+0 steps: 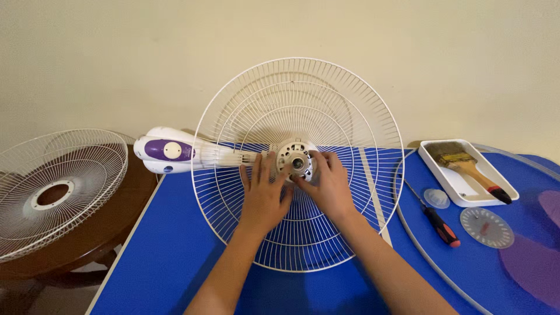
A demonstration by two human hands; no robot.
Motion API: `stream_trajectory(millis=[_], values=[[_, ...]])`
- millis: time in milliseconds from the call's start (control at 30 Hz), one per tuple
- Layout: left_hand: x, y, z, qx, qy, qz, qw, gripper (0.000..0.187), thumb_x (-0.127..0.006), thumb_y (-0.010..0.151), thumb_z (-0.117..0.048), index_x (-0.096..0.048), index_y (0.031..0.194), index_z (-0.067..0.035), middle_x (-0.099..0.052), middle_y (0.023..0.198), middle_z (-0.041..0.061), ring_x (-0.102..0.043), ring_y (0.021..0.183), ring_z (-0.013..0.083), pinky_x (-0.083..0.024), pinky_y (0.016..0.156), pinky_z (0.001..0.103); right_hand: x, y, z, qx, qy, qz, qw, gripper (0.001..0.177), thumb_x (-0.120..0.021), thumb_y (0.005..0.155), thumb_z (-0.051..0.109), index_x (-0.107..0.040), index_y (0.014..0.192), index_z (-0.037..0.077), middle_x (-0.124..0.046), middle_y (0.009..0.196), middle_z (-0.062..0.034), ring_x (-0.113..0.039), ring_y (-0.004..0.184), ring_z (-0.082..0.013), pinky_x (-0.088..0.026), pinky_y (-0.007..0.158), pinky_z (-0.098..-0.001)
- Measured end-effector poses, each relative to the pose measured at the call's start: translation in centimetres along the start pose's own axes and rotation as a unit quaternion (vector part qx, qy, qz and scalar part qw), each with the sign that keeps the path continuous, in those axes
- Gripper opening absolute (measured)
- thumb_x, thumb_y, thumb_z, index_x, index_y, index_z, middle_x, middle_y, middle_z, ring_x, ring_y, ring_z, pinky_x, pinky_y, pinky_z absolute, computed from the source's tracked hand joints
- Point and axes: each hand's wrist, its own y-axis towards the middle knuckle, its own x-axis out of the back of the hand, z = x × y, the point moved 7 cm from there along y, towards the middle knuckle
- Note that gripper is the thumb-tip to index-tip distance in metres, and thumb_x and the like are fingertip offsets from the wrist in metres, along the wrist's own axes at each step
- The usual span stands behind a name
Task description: The person removes the front grill and fan blades from a standing fan, then uses a screwdriver to loosen the motor housing screws. The fan parts are placed on a nearby table.
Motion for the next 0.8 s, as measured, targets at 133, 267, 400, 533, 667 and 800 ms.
stream_trajectory(millis=[133, 267, 400, 533, 667, 800], values=[[-0.4, -0.4, 0.2, -0.03, 0.016, -0.013, 0.999, 0.064, -0.066, 0.09, -0.039, -0.046, 0.151, -0.031, -0.028, 0.163, 0.015, -0.019, 0.151, 0.0452, -0.004, 0.114, 0.078, -0.9, 0.2, -0.3, 0.007, -0.006, -0.009, 1.0, 0.063, -0.086, 0.076, 0.037, -0.066, 0.127, 0.005, -0.061, 0.121, -0.0185, -0.059, 0.106, -0.0365, -0.051, 0.093, -0.0446], [-0.8, -0.8, 0.4, -0.029, 0.015, -0.003, 0.999, 0.068, -0.065, 0.091, -0.04, -0.042, 0.154, -0.031, -0.025, 0.166, 0.015, -0.017, 0.152, 0.0455, -0.002, 0.115, 0.078, -1.0, 0.5, -0.4, 0.061, -0.007, -0.031, 0.998, 0.061, -0.085, 0.077, 0.036, -0.067, 0.126, 0.003, -0.063, 0.123, -0.0169, -0.06, 0.111, -0.0358, -0.049, 0.096, -0.0453], [-0.9, -0.8, 0.3, -0.038, 0.02, -0.009, 0.999, 0.069, -0.064, 0.093, -0.039, -0.039, 0.157, -0.032, -0.023, 0.167, 0.016, -0.013, 0.154, 0.0458, -0.001, 0.114, 0.079, -1.4, 0.5, -0.4, 0.102, -0.015, -0.008, 0.995, 0.058, -0.08, 0.083, 0.032, -0.064, 0.128, 0.001, -0.062, 0.127, -0.0167, -0.059, 0.115, -0.0356, -0.046, 0.099, -0.0461], [-1.2, -0.8, 0.4, -0.038, 0.029, -0.001, 0.999, 0.068, -0.06, 0.094, -0.039, -0.036, 0.157, -0.035, -0.021, 0.167, 0.016, -0.011, 0.153, 0.045, 0.0, 0.112, 0.079, -1.3, 0.4, 0.3, 0.155, -0.024, 0.006, 0.988, 0.053, -0.074, 0.089, 0.026, -0.062, 0.134, 0.001, -0.061, 0.131, -0.0167, -0.056, 0.119, -0.0369, -0.045, 0.102, -0.0467], [-1.6, -1.1, 0.4, -0.03, 0.043, 0.004, 0.999, 0.067, -0.057, 0.096, -0.038, -0.033, 0.158, -0.036, -0.019, 0.168, 0.014, -0.011, 0.155, 0.0435, 0.003, 0.113, 0.078, -1.0, 0.6, 0.7, 0.147, -0.012, 0.035, 0.988, 0.052, -0.073, 0.089, 0.024, -0.061, 0.134, 0.001, -0.06, 0.13, -0.0174, -0.056, 0.119, -0.0363, -0.045, 0.102, -0.046], [-1.4, -1.2, 0.3, -0.036, 0.041, -0.017, 0.998, 0.072, -0.058, 0.095, -0.039, -0.028, 0.16, -0.026, -0.016, 0.168, 0.014, -0.008, 0.154, 0.0421, 0.004, 0.113, 0.076, -0.6, 1.0, 1.2, 0.086, -0.004, 0.049, 0.995, 0.063, -0.078, 0.084, 0.027, -0.056, 0.132, -0.007, -0.061, 0.119, -0.021, -0.061, 0.11, -0.0355, -0.05, 0.096, -0.0437]])
